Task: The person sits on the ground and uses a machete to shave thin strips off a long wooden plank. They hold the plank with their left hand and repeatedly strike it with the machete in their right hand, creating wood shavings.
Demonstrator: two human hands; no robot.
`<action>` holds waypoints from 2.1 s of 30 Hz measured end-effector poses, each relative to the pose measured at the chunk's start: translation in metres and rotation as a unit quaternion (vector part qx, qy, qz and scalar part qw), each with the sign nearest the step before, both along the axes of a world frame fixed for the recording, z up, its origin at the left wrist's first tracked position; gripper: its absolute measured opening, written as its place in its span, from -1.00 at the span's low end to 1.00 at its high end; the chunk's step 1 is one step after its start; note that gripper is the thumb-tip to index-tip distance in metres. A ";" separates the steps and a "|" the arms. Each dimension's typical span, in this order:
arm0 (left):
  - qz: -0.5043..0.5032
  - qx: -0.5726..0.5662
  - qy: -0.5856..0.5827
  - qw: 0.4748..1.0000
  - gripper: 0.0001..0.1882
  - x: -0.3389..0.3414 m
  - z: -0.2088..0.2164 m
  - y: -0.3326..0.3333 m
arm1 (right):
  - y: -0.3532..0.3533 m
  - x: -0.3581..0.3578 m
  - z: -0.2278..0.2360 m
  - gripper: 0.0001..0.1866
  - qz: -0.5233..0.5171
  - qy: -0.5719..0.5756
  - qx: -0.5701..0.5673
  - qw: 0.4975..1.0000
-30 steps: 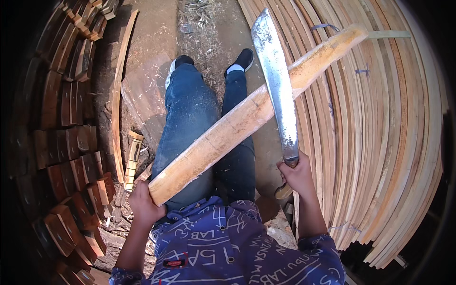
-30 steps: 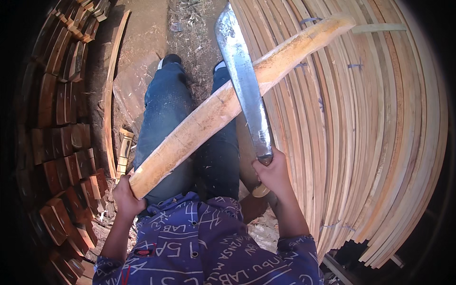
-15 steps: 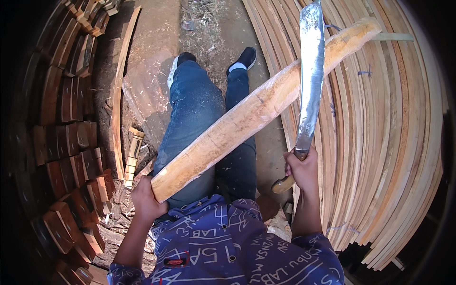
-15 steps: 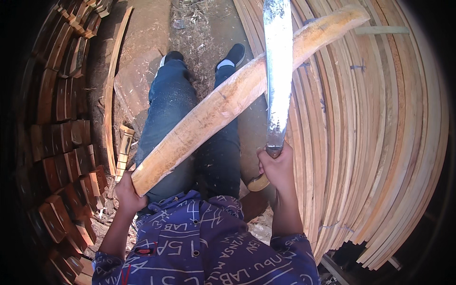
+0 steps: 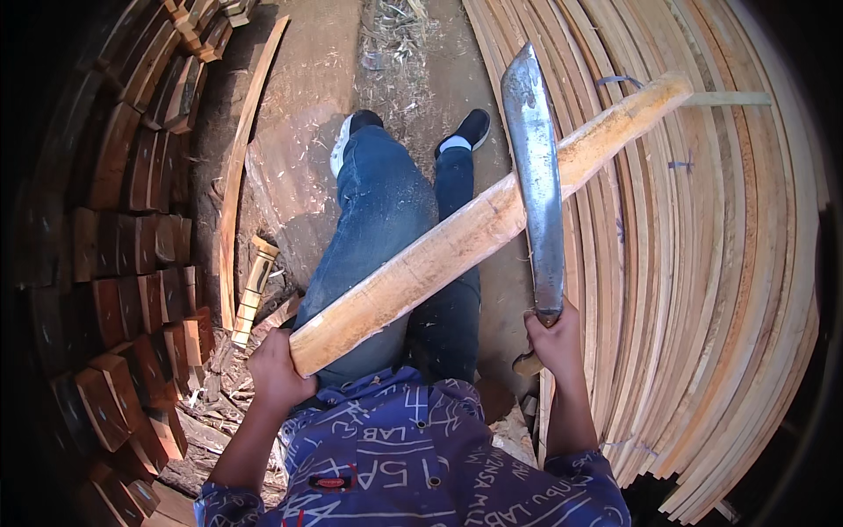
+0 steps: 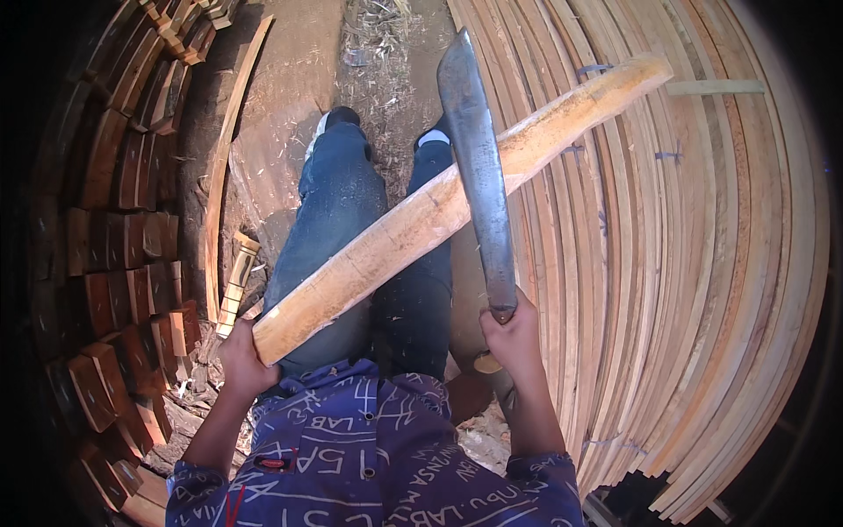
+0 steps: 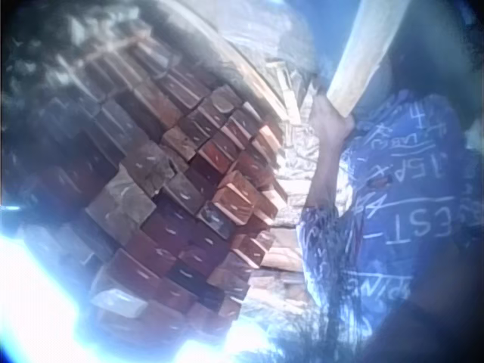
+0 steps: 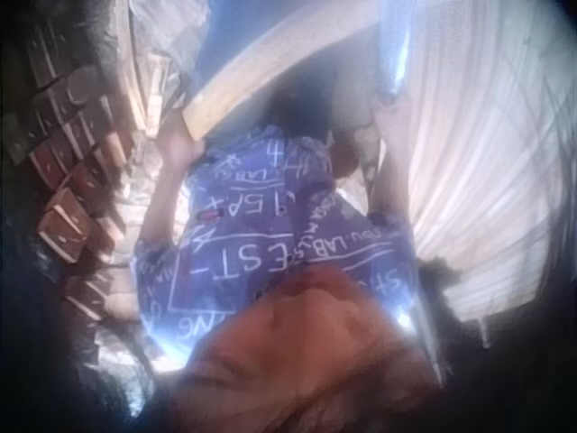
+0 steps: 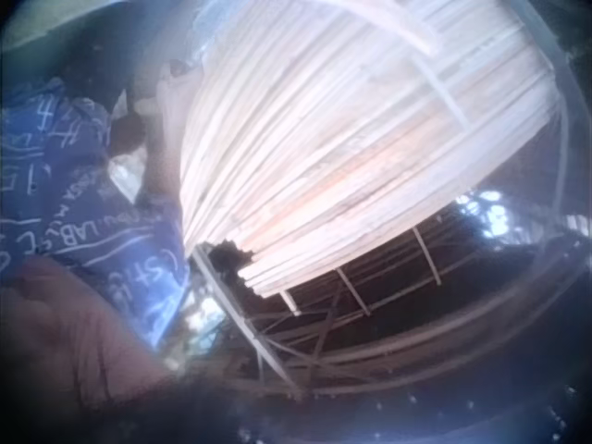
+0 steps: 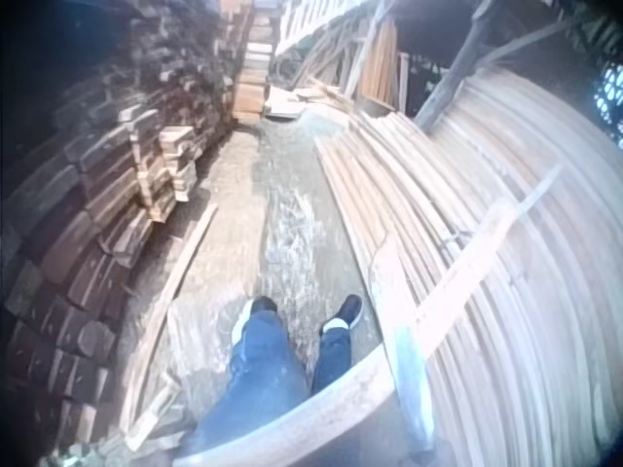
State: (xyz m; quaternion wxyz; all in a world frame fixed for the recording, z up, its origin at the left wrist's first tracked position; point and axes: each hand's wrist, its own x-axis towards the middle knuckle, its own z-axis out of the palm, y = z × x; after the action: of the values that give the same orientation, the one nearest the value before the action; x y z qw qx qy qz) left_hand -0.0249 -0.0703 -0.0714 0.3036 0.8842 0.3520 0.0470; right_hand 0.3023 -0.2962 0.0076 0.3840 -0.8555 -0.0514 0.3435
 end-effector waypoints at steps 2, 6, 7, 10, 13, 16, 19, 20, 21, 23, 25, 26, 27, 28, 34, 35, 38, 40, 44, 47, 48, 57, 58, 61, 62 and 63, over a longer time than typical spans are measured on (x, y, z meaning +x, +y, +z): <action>0.002 0.008 0.015 1.000 -0.52 -0.008 0.004 -0.004 | -0.003 -0.007 -0.001 -0.84 0.007 0.020 0.002 1.000; -0.002 0.005 0.010 1.000 -0.50 -0.005 -0.001 -0.002 | -0.007 0.012 0.007 -0.85 -0.015 0.006 -0.005 1.000; -0.007 -0.003 -0.002 1.000 -0.50 -0.002 -0.003 -0.001 | -0.011 0.014 0.004 -0.85 -0.032 0.019 0.022 0.999; -0.005 -0.008 0.000 1.000 -0.51 0.001 -0.003 -0.002 | -0.002 -0.005 -0.006 -0.87 -0.070 0.038 0.054 0.995; 0.004 0.007 0.022 1.000 -0.53 -0.002 0.004 -0.004 | -0.012 -0.021 -0.016 -0.85 0.086 -0.017 0.016 0.996; 0.006 0.004 0.022 1.000 -0.55 -0.004 0.003 -0.005 | -0.015 -0.019 -0.014 -0.76 0.160 -0.062 0.008 0.985; 0.007 -0.005 0.009 1.000 -0.56 -0.003 -0.004 -0.005 | 0.003 -0.015 0.000 -0.78 0.052 -0.004 0.042 0.998; 0.008 -0.007 0.009 1.000 -0.56 -0.002 -0.005 -0.005 | 0.009 -0.014 0.003 -0.78 0.011 0.017 0.035 0.999; 0.009 -0.009 0.009 1.000 -0.56 -0.001 -0.004 -0.005 | 0.015 -0.013 0.005 -0.77 -0.030 0.037 0.029 0.998; 0.009 -0.010 0.009 1.000 -0.56 -0.001 -0.002 -0.004 | 0.016 -0.014 -0.002 -0.75 -0.060 0.033 0.007 0.998; 0.007 -0.009 0.005 1.000 -0.56 -0.001 0.000 -0.004 | 0.009 -0.018 -0.012 -0.80 0.004 -0.018 0.021 1.000; 0.006 -0.007 0.006 1.000 -0.55 -0.002 0.000 -0.003 | 0.007 -0.017 -0.012 -0.80 0.012 -0.015 0.024 1.000; 0.004 -0.006 0.006 1.000 -0.55 -0.002 -0.001 -0.001 | 0.007 -0.015 -0.011 -0.80 0.020 -0.010 0.029 0.999; 0.004 -0.006 0.007 1.000 -0.55 -0.005 -0.002 -0.003 | 0.008 -0.011 -0.004 -0.79 0.007 0.023 0.029 0.999; 0.009 -0.014 0.009 1.000 -0.54 -0.002 -0.008 -0.003 | 0.014 0.003 0.004 -0.76 -0.062 0.037 0.059 0.996; 0.010 -0.015 0.008 1.000 -0.54 -0.001 -0.005 -0.003 | 0.014 0.000 0.005 -0.77 -0.037 0.046 0.025 0.998; 0.007 -0.008 0.007 1.000 -0.54 -0.001 0.003 -0.001 | -0.009 -0.003 -0.006 -0.78 0.128 -0.043 -0.012 0.991; 0.003 0.004 0.011 1.000 -0.54 -0.002 0.003 -0.002 | -0.012 0.003 -0.009 -0.75 0.250 -0.141 0.020 0.958; -0.001 -0.016 0.011 1.000 -0.55 -0.002 -0.007 -0.002 | 0.010 0.008 0.011 -0.87 0.069 -0.057 0.007 0.996; 0.007 -0.022 0.012 1.000 -0.55 -0.003 -0.006 -0.004 | 0.019 0.002 0.004 -0.85 -0.007 0.001 0.034 0.999; 0.011 -0.024 0.015 1.000 -0.55 -0.003 -0.004 -0.005 | 0.019 -0.001 0.002 -0.83 -0.022 0.024 0.051 0.998; -0.003 -0.013 0.016 1.000 -0.54 -0.002 -0.003 -0.006 | -0.005 -0.023 -0.002 -0.79 0.118 -0.028 0.017 0.992; -0.002 -0.019 0.011 1.000 -0.55 -0.002 -0.004 -0.005 | -0.001 -0.027 -0.002 -0.80 0.067 -0.002 0.021 0.998; 0.004 -0.035 0.001 0.999 -0.55 0.000 -0.004 -0.002 | 0.015 -0.048 -0.008 -0.78 -0.012 0.092 0.000 0.996; 0.007 -0.038 0.001 0.999 -0.56 0.001 -0.001 -0.003 | 0.016 -0.057 -0.013 -0.75 -0.025 0.128 -0.011 0.991; 0.010 -0.041 0.001 0.999 -0.56 0.001 0.001 -0.004 | 0.009 -0.065 -0.030 -0.77 0.058 0.036 0.005 0.998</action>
State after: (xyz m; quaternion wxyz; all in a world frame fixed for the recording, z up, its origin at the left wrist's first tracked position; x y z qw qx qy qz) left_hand -0.0236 -0.0739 -0.0701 0.3383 0.8675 0.3630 0.0349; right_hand 0.2371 -0.2876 -0.0227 0.3691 -0.8362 -0.0891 0.3958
